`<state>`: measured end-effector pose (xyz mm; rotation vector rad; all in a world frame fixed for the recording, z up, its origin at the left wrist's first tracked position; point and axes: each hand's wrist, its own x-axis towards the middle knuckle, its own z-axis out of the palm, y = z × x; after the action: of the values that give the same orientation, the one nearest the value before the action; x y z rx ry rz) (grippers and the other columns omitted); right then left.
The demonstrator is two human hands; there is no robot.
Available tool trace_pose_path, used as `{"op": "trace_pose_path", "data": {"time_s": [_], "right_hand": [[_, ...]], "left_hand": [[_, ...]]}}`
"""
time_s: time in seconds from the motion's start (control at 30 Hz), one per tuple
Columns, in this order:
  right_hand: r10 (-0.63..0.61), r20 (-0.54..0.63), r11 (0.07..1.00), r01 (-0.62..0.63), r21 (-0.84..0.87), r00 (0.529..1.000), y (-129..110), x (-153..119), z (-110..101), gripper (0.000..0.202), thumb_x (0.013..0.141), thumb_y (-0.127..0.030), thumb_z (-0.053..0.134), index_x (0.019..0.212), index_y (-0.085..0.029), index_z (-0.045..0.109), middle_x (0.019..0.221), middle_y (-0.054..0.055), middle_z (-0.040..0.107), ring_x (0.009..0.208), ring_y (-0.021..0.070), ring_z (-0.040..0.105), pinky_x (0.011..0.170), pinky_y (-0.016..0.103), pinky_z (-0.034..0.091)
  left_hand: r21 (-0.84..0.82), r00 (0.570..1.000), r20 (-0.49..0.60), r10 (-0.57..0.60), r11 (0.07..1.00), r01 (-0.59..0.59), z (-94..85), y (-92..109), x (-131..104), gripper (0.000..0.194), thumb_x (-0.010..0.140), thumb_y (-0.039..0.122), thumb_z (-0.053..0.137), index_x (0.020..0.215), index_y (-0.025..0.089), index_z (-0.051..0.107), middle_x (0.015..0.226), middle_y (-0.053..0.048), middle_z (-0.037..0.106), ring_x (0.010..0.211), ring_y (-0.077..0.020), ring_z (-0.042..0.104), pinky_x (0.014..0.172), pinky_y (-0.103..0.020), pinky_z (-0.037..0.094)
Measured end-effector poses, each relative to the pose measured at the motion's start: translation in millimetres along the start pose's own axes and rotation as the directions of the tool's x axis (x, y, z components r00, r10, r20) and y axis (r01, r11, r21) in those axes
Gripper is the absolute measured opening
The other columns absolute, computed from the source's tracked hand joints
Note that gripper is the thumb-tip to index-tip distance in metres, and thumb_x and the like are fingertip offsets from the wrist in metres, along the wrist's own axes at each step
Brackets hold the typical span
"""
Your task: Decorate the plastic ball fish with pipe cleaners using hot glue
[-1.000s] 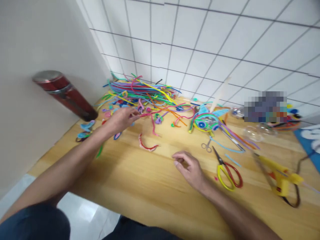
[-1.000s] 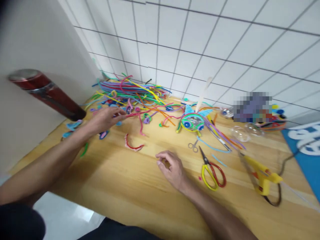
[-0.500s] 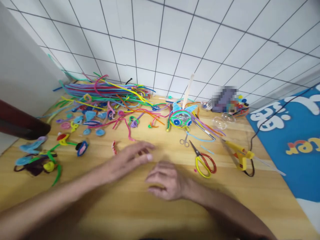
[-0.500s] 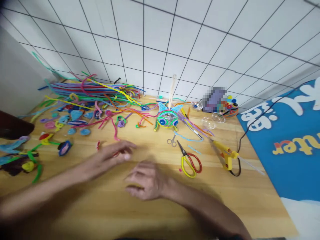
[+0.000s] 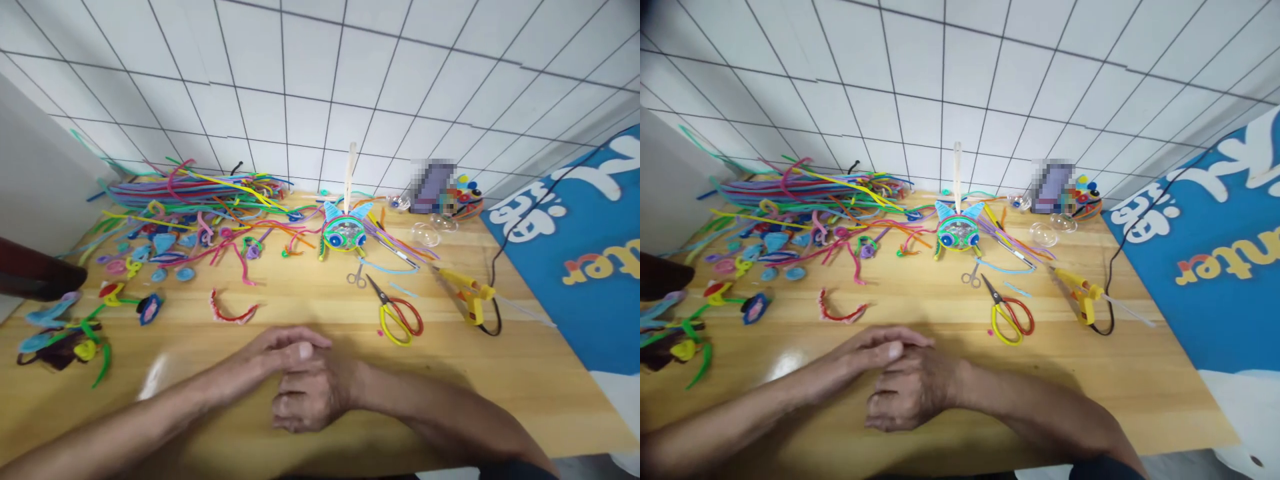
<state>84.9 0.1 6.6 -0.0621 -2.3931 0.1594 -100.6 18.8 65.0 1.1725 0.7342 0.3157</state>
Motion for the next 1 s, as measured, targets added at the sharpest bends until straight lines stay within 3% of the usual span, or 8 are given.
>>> {"op": "trace_pose_path", "data": {"time_s": [0.07,0.13,0.27,0.4,0.57,0.73,0.87,1.0], "right_hand": [[0.075,-0.023,0.997,-0.075,0.010,0.997,2,-1,0,0.033,0.105,-0.035,0.060,0.077,-0.023,0.070,0.065,-0.005,0.065,0.062,0.0118,0.060,0.067,0.029,0.051],[0.137,-0.044,0.991,-0.136,0.014,0.990,3,-3,1,0.030,0.104,-0.036,0.062,0.079,-0.022,0.071,0.067,-0.005,0.066,0.061,0.0120,0.059,0.065,0.030,0.049],[0.197,-0.057,0.980,-0.196,0.026,0.979,5,-5,4,0.029,0.105,-0.036,0.064,0.080,-0.021,0.071,0.067,-0.004,0.067,0.061,0.0122,0.058,0.062,0.030,0.045],[0.197,-0.057,0.980,-0.197,0.015,0.979,5,-7,9,0.030,0.106,-0.035,0.063,0.080,-0.021,0.071,0.066,-0.004,0.067,0.061,0.0127,0.058,0.062,0.030,0.044],[0.222,0.035,0.975,-0.222,-0.025,0.974,7,-10,8,0.026,0.104,-0.036,0.066,0.085,-0.022,0.073,0.069,-0.004,0.069,0.064,0.0129,0.062,0.064,0.030,0.044],[0.227,0.057,0.974,-0.228,0.006,0.972,6,-8,0,0.027,0.107,-0.032,0.062,0.084,-0.021,0.072,0.069,-0.002,0.071,0.064,0.0134,0.063,0.065,0.030,0.045],[0.268,0.059,0.960,-0.272,0.067,0.962,4,-4,-7,0.027,0.109,-0.025,0.056,0.087,-0.019,0.071,0.069,0.001,0.070,0.064,0.0146,0.063,0.065,0.032,0.045],[0.278,0.056,0.950,-0.283,0.130,0.959,6,-3,-7,0.024,0.109,-0.021,0.055,0.089,-0.019,0.069,0.072,0.002,0.072,0.065,0.0149,0.064,0.065,0.032,0.047]], "left_hand": [[0.098,0.979,-0.200,0.031,0.995,-0.012,-17.0,2,-15,0.056,0.095,0.069,0.064,0.118,0.020,0.078,0.121,-0.010,0.079,0.117,-0.0279,0.071,0.106,-0.037,0.053],[0.305,0.918,-0.386,0.092,0.952,0.033,-35.0,5,-29,0.057,0.096,0.072,0.060,0.111,0.020,0.077,0.101,-0.007,0.079,0.096,-0.0242,0.072,0.086,-0.032,0.056],[0.654,0.774,-0.607,0.180,0.667,0.358,-63.6,11,-47,0.071,0.092,0.079,0.050,0.123,0.020,0.072,0.077,-0.003,0.072,0.071,-0.0232,0.067,0.065,-0.031,0.046],[0.716,0.782,-0.611,0.122,0.507,0.480,-77.3,0,-49,0.068,0.095,0.075,0.040,0.120,0.023,0.074,0.093,-0.007,0.082,0.086,-0.0294,0.077,0.070,-0.033,0.048],[0.761,0.814,-0.566,0.131,0.462,0.455,-82.8,-15,-50,0.061,0.100,0.068,0.035,0.111,0.026,0.079,0.110,-0.008,0.083,0.102,-0.0333,0.078,0.082,-0.037,0.050],[0.798,0.825,-0.534,0.187,0.435,0.418,-79.9,-15,-57,0.047,0.101,0.054,0.044,0.096,0.024,0.080,0.100,-0.008,0.081,0.092,-0.0275,0.077,0.079,-0.033,0.048],[0.811,0.797,-0.543,0.266,0.413,0.415,-80.3,-13,-62,0.034,0.102,0.040,0.050,0.100,0.021,0.079,0.103,-0.008,0.080,0.090,-0.0225,0.074,0.076,-0.029,0.045],[0.785,0.735,-0.592,0.331,0.442,0.434,-87.3,-7,-66,0.023,0.099,0.028,0.054,0.094,0.020,0.075,0.097,-0.005,0.077,0.079,-0.0170,0.069,0.072,-0.027,0.043]]}}
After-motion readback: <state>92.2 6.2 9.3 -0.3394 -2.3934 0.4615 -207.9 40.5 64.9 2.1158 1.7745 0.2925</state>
